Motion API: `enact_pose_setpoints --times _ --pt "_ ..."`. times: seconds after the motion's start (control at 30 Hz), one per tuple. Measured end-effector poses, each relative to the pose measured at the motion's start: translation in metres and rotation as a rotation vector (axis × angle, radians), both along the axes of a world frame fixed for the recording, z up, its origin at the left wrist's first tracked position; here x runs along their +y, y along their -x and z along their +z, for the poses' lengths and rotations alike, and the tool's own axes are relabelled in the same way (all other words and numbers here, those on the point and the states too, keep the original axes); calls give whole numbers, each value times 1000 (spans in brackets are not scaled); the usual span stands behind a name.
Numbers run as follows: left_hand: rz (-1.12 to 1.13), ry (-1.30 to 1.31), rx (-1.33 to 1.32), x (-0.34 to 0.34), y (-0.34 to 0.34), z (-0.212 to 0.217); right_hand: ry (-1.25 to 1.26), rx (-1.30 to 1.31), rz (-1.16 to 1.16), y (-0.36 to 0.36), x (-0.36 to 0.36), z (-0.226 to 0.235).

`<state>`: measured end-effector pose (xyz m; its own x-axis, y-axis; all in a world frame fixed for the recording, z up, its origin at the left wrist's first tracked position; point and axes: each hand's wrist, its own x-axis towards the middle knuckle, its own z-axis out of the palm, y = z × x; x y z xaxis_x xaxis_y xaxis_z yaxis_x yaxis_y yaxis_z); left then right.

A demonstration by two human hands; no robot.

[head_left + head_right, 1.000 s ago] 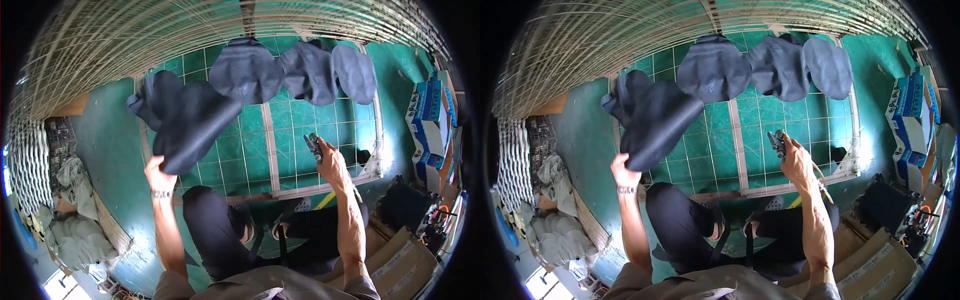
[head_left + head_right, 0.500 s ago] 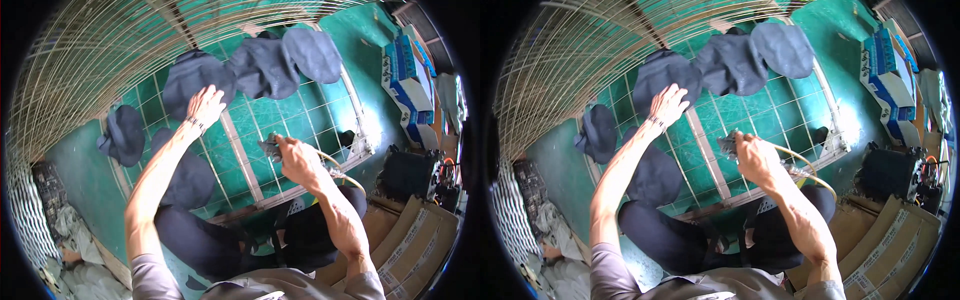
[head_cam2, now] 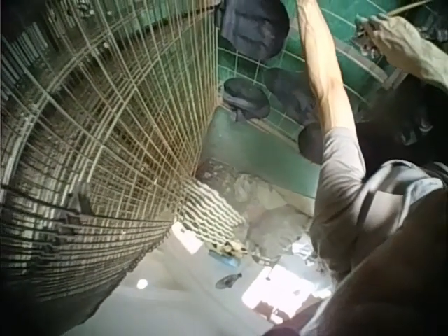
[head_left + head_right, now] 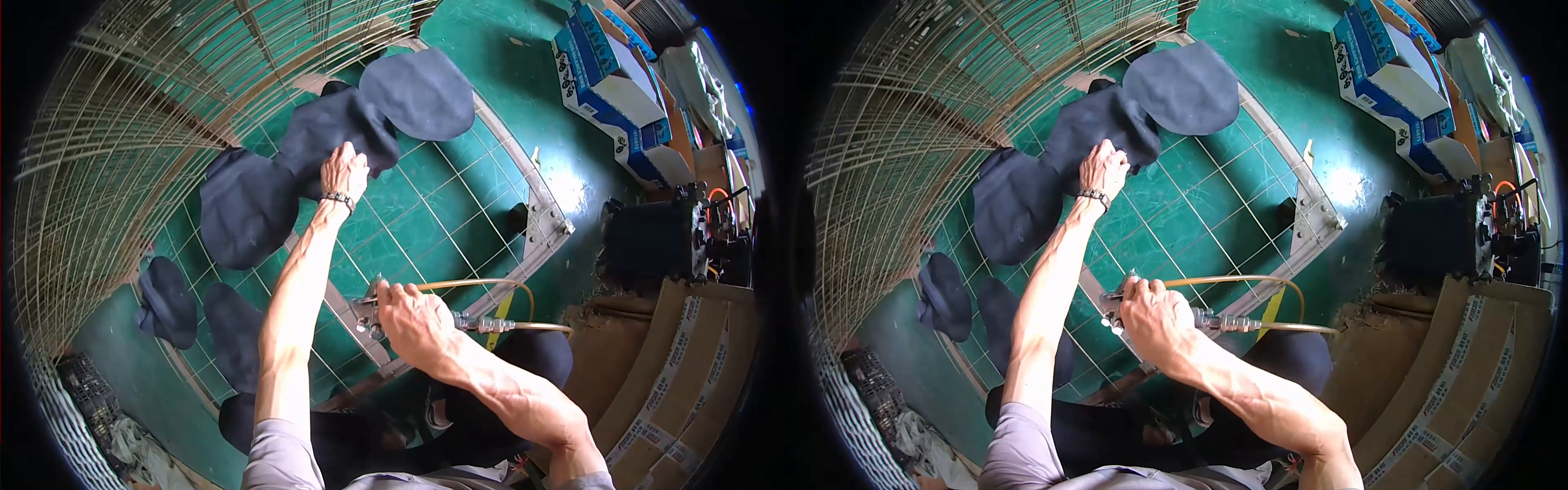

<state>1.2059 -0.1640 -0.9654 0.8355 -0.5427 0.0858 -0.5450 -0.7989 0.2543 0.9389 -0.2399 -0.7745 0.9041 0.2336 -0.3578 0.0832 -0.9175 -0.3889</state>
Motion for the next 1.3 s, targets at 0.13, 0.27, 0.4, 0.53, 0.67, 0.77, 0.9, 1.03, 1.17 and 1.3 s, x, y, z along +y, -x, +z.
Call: enact_pose_setpoints --times 0.13,0.27,0.4,0.53,0.67,0.77,0.9,1.03,1.17,1.3 --pt "60 -7 -25 -18 0 -6 -35 -34 -18 0 -8 5" --pt "91 227 -130 -40 19 7 -4 -27 -9 2 -20 -3" --pt "143 297 -69 -31 25 18 -26 -24 39 -4 -13 -1" --pt "212 446 146 -40 33 23 37 -40 39 -1 -18 -6" --pt "85 692 225 0 40 21 -11 19 70 -10 -15 -9" --pt "173 527 -78 33 44 33 -35 25 98 -13 -20 -14" --pt "467 -61 -184 97 37 46 -19 16 90 -9 -23 -14" --pt "513 -322 -173 166 21 8 -42 21 126 -12 -11 -15" --pt "493 -55 -284 126 30 18 -14 38 120 -12 -16 -20" --pt "495 8 -73 97 39 30 -22 71 117 -17 -5 -17"
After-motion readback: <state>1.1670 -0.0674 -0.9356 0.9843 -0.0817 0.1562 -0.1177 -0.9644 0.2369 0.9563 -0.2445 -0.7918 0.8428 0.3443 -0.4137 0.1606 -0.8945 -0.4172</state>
